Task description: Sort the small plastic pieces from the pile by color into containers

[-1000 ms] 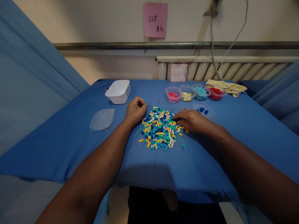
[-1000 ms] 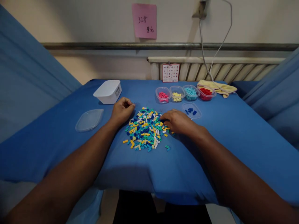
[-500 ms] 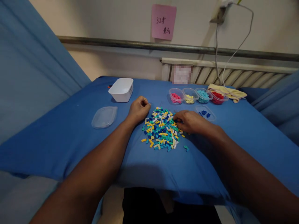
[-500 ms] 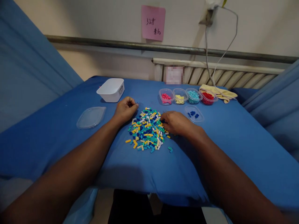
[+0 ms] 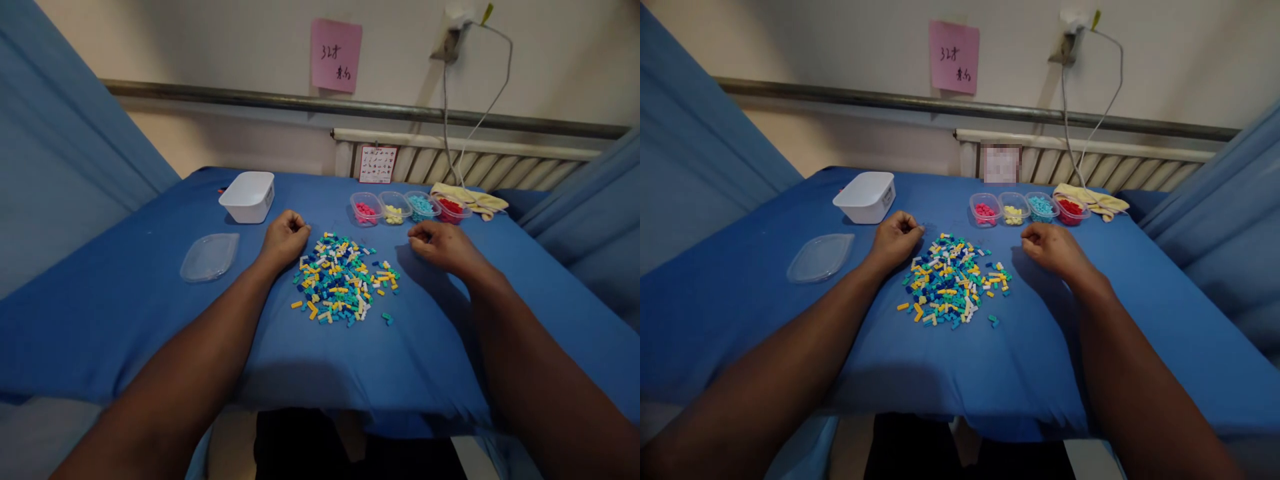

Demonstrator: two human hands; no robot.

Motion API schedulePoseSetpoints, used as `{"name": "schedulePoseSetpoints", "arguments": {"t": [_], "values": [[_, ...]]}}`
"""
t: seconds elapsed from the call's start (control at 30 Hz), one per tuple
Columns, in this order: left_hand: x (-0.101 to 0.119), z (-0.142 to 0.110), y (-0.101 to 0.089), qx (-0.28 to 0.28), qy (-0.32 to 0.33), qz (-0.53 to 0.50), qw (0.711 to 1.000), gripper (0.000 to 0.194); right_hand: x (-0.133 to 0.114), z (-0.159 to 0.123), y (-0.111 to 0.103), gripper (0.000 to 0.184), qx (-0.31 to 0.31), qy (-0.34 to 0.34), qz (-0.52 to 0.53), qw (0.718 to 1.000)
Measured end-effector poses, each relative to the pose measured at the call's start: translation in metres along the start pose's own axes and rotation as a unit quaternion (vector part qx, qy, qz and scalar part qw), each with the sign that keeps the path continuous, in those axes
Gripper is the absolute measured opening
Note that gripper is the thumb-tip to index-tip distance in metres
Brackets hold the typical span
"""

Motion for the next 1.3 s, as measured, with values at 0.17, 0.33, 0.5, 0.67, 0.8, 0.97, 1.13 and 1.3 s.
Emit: {"name": "schedulePoseSetpoints", "arguments": {"t": [0.17, 0.33, 0.5, 0.67, 0.8, 0.97, 1.13, 1.3], "values": [[-0.001, 0.002, -0.001, -0.002, -0.002, -0.004, 1.0, 0.018, 0.056, -0.002, -0.006, 0.031, 0.036, 0.049, -0.034, 0.998], [-0.004, 0.003, -0.001, 0.0, 0.005, -0.01, 1.0, 0.018, 0.058, -0.002, -0.009, 0.03, 0.066, 0.05, -0.056, 0.995], [-0.004, 0.001, 0.002, -0.003, 0.0, -0.009, 1.0, 0.017, -0.015, -0.001, 0.003, 0.026, 0.078, -0.062, 0.017, 0.995], [-0.002, -0.001, 0.001, -0.002, -0.007, -0.004, 1.0, 0.016, -0.092, -0.013, 0.045, 0.026, -0.091, -0.213, -0.007, 0.973], [-0.003, -0.001, 0.004, -0.012, -0.014, -0.01, 1.0, 0.016, -0.089, -0.012, 0.054, 0.029, -0.122, -0.195, -0.079, 0.97], [-0.005, -0.001, 0.007, -0.014, -0.007, -0.012, 1.0, 0.015, -0.102, -0.006, 0.057, 0.031, -0.101, -0.201, -0.097, 0.97], [-0.003, -0.004, 0.007, -0.022, -0.006, -0.009, 1.0, 0.015, -0.12, -0.002, 0.065, 0.034, -0.117, -0.215, -0.1, 0.964], [-0.004, -0.004, 0.009, -0.025, -0.013, -0.01, 1.0, 0.015, -0.117, -0.005, 0.062, 0.029, -0.14, -0.227, -0.099, 0.959]]}}
Point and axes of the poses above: each hand's wrist, its own z-axis towards the middle knuckle, its own y-axis out of the palm, x = y × z, the point moved 9 cm from there along z, towards the middle knuckle, and after that the axes turned 9 degrees about -z, right-handed, at the moved point
